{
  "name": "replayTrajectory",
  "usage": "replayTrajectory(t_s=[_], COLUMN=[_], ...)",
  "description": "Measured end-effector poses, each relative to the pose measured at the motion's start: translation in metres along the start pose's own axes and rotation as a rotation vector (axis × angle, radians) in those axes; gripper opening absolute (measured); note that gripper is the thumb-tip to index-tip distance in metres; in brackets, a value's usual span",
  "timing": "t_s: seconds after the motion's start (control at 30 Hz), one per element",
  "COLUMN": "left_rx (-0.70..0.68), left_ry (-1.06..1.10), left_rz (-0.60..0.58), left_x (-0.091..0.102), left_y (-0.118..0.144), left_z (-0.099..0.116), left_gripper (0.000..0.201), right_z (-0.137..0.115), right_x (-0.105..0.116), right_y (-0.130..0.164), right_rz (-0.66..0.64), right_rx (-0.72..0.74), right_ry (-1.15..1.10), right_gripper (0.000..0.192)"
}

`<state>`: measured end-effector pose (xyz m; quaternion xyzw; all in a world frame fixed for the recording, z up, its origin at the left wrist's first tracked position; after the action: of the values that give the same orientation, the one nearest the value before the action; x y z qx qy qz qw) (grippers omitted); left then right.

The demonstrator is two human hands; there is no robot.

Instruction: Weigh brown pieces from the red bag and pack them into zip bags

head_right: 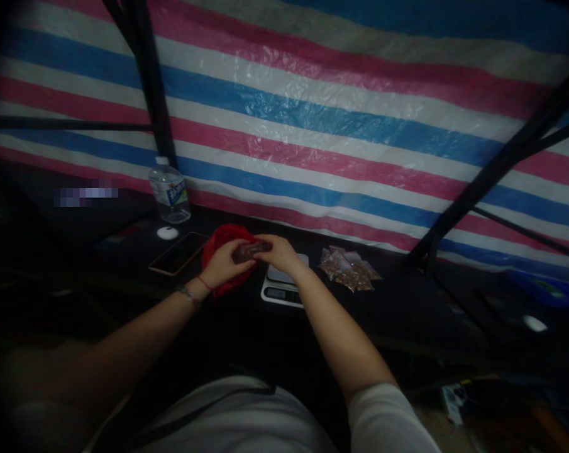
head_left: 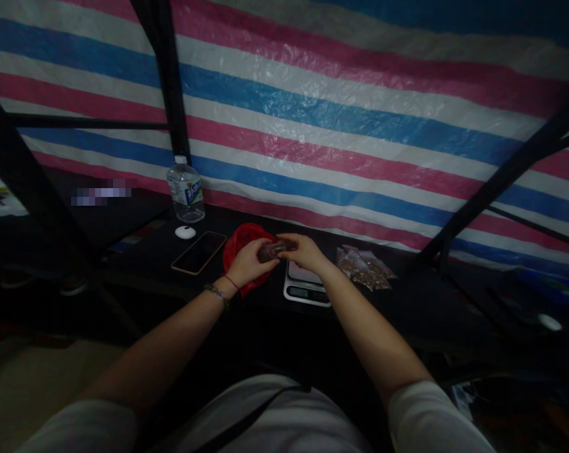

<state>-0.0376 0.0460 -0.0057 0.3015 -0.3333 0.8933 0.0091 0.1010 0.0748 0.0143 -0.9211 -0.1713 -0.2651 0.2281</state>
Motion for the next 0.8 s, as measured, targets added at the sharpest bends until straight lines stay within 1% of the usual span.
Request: replayTrajectory(t_s=[0.07,0.13,0.27,0.37,0.43,0.57,0.63,0.7,0.77,0.8], left_rx=[0.006,0.012,0.031,0.042,0.047,0.053,0.058,0.074,0.112,0.142], left_ry=[0.003,0.008,0.030,0.067,0.080,0.088,0.102,0.149,0.248,0.329], left_rz=[-0.003,0.001,0.031,0.082,0.117,0.139,0.140,0.152,0.191,0.218], left_x=[0.000,0.000,0.001,0.005,0.009,0.013,0.013,0.015,0.017,0.019], left_y=[0.000,0.001,0.000,0.000,0.000,0.000,0.000,-0.001,-0.002,-0.003], left_z=[0.001,0.001,0.002,0.002,0.002,0.004,0.004,0.002,-0.004,-0.008], left_gripper=[0.051,0.052,0.052,0.050,0.048,0.048,0.048,0.047,0.045,0.045], right_z=[-0.005,-0.012,-0.023,-0.022,-0.019,-0.014,-0.010,0.000,0.022,0.037], right_x=[-0.001,-0.002,0.000,0.003,0.004,0.007,0.019,0.042,0.071,0.087], right_y=[-0.001,-0.001,0.001,0.004,0.006,0.009,0.012,0.021,0.038,0.050], right_rz=[-0.006,-0.006,0.020,0.054,0.048,0.020,0.058,0.149,0.267,0.328], right_rx=[0.005,0.019,0.062,0.077,0.072,0.080,0.085,0.058,-0.012,-0.071], right_ry=[-0.043,-0.070,-0.104,-0.122,-0.126,-0.029,0.018,0.024,0.060,0.112], right_gripper=[0.059,0.064,0.065,0.062,0.063,0.064,0.057,0.050,0.047,0.044])
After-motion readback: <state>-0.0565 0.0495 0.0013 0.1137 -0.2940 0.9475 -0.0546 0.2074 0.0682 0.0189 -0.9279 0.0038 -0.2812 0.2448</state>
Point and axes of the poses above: each hand's wrist, its own y-axis away from the middle knuckle, its own x-axis out of the back of the hand, z = x × y, the point moved 8 cm from there along -y, towards the middle knuckle
